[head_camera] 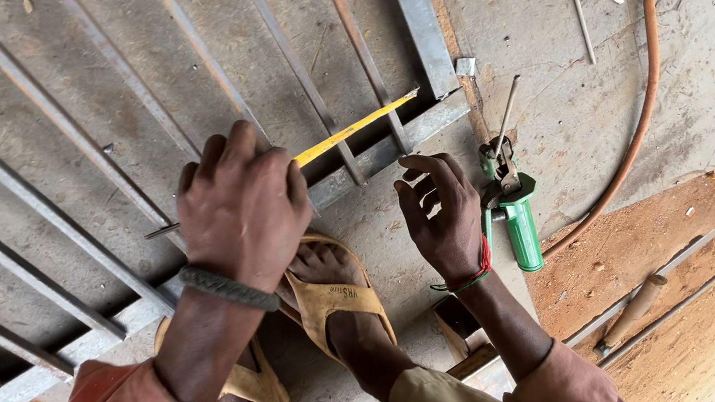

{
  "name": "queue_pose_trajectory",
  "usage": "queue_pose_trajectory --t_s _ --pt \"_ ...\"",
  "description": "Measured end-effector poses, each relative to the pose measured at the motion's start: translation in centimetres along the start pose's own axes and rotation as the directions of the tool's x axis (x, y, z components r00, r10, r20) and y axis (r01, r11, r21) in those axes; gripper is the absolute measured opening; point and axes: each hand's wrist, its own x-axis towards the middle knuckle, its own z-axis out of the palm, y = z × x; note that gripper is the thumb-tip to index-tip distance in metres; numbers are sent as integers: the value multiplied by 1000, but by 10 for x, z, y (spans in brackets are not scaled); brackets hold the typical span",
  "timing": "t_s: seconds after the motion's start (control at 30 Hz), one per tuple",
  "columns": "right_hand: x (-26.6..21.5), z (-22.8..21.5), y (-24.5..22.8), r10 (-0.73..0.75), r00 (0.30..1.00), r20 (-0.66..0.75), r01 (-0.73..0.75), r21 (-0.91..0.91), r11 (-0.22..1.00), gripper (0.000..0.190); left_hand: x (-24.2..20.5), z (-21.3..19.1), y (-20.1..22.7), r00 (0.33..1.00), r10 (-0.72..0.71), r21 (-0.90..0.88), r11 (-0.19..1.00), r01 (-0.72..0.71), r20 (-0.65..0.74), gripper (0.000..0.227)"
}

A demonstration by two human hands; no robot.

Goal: The person measures the spacing between vertical metal bars on a rectangular frame using a yellow tape measure and a pencil. After marking the measurements, the person lifts the metal bars from the frame and carries them to a nearby pile on the ground.

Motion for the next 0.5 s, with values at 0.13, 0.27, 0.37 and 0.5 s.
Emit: queue_pose_trajectory --t_s 0.13,0.27,0.37,0.5 --pt "2 -2 6 15 1000 1 -15 -19 1000 22 15 1 11 996 1 26 1000 -3 90 22" --pt "-1 -4 9 24 1000 2 -24 -17 1000 21 22 4 20 996 46 49 998 -50 83 18" --pt "0 -7 12 13 1000 4 -13 -7 1000 21 26 4 26 991 35 95 994 -47 132 18" --pt "-2 -7 16 23 1000 12 -23 -8 1000 19 26 6 30 994 47 105 993 -57 97 16"
